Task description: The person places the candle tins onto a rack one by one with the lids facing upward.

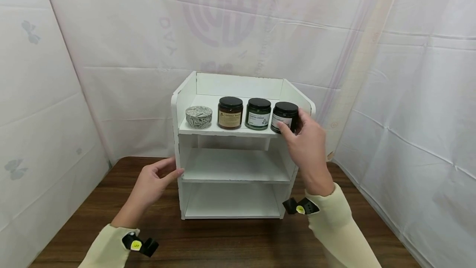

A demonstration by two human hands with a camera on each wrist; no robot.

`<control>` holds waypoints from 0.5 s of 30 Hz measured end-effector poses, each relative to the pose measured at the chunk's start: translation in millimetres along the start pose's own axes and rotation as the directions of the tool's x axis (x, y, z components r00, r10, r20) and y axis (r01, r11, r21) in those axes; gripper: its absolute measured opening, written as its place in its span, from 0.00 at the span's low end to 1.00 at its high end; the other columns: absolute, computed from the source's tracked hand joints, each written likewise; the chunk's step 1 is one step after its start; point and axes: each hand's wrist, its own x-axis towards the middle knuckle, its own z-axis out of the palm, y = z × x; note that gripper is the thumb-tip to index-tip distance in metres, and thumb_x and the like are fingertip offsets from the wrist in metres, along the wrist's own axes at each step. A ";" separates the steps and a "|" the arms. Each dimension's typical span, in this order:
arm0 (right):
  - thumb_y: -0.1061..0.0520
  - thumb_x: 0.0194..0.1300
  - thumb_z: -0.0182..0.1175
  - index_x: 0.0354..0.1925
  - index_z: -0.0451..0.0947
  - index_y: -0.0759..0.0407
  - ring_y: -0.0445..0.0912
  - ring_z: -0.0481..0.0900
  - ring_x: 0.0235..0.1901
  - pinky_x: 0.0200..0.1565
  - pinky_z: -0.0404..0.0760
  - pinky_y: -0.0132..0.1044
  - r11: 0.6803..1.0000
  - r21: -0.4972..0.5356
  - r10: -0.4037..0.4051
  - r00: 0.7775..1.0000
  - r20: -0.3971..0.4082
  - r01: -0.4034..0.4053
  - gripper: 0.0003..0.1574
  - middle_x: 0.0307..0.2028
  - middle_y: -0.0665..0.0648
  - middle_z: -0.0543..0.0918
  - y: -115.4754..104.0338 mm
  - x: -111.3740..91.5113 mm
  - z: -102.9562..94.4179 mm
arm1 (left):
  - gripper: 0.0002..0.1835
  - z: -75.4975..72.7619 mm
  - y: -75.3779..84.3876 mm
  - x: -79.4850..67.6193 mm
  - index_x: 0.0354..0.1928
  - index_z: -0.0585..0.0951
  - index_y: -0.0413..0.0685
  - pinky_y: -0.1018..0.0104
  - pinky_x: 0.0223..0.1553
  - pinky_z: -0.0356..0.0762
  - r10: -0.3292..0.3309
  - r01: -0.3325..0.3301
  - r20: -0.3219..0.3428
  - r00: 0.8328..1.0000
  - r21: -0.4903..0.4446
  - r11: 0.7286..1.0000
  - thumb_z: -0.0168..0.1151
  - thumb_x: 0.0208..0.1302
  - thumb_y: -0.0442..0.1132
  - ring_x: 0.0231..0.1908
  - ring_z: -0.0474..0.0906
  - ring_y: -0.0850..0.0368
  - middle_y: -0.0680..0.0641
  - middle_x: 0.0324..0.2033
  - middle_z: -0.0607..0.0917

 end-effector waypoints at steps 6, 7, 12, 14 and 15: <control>0.47 0.62 0.74 0.65 0.69 0.69 0.58 0.82 0.48 0.52 0.80 0.53 0.999 -0.021 0.047 0.999 0.004 -0.047 0.43 0.50 0.67 0.84 -8.3 -0.9 6.3 | 0.33 -1.0 0.8 -0.6 0.69 0.77 0.45 0.75 0.45 0.81 -0.002 0.002 0.003 1.000 -0.002 1.000 0.69 0.68 0.55 0.51 0.81 0.67 0.40 0.60 0.84; 0.47 0.62 0.74 0.66 0.67 0.70 0.59 0.81 0.50 0.55 0.79 0.53 0.998 -0.024 0.053 0.999 -0.002 -0.054 0.46 0.52 0.68 0.83 -9.9 -0.7 8.4 | 0.33 -1.2 0.9 -0.7 0.69 0.77 0.45 0.75 0.45 0.81 -0.003 0.003 0.002 1.000 -0.002 1.000 0.69 0.68 0.55 0.51 0.81 0.66 0.41 0.60 0.84; 0.50 0.63 0.73 0.68 0.62 0.72 0.61 0.75 0.59 0.63 0.73 0.54 0.997 -0.029 0.077 0.997 -0.007 -0.077 0.47 0.59 0.69 0.75 -13.9 1.5 15.3 | 0.33 -1.1 0.2 -0.7 0.69 0.77 0.46 0.75 0.45 0.80 -0.010 0.010 0.001 1.000 -0.005 1.000 0.69 0.68 0.55 0.54 0.81 0.60 0.41 0.61 0.84; 0.51 0.65 0.72 0.68 0.62 0.72 0.61 0.75 0.59 0.64 0.73 0.54 0.997 -0.033 0.075 0.997 0.003 -0.075 0.45 0.59 0.69 0.75 -13.0 2.6 14.7 | 0.33 -0.7 -0.4 -0.5 0.69 0.77 0.46 0.75 0.45 0.80 -0.010 0.010 0.004 1.000 -0.010 1.000 0.69 0.68 0.55 0.53 0.81 0.63 0.41 0.61 0.84; 0.52 0.66 0.71 0.68 0.62 0.72 0.61 0.75 0.59 0.63 0.73 0.54 0.997 -0.035 0.075 0.997 0.012 -0.075 0.43 0.59 0.69 0.75 -12.6 3.2 13.7 | 0.33 -0.7 -0.4 -0.4 0.69 0.77 0.46 0.75 0.45 0.80 -0.011 0.011 0.005 1.000 -0.010 1.000 0.69 0.68 0.55 0.53 0.81 0.64 0.41 0.61 0.84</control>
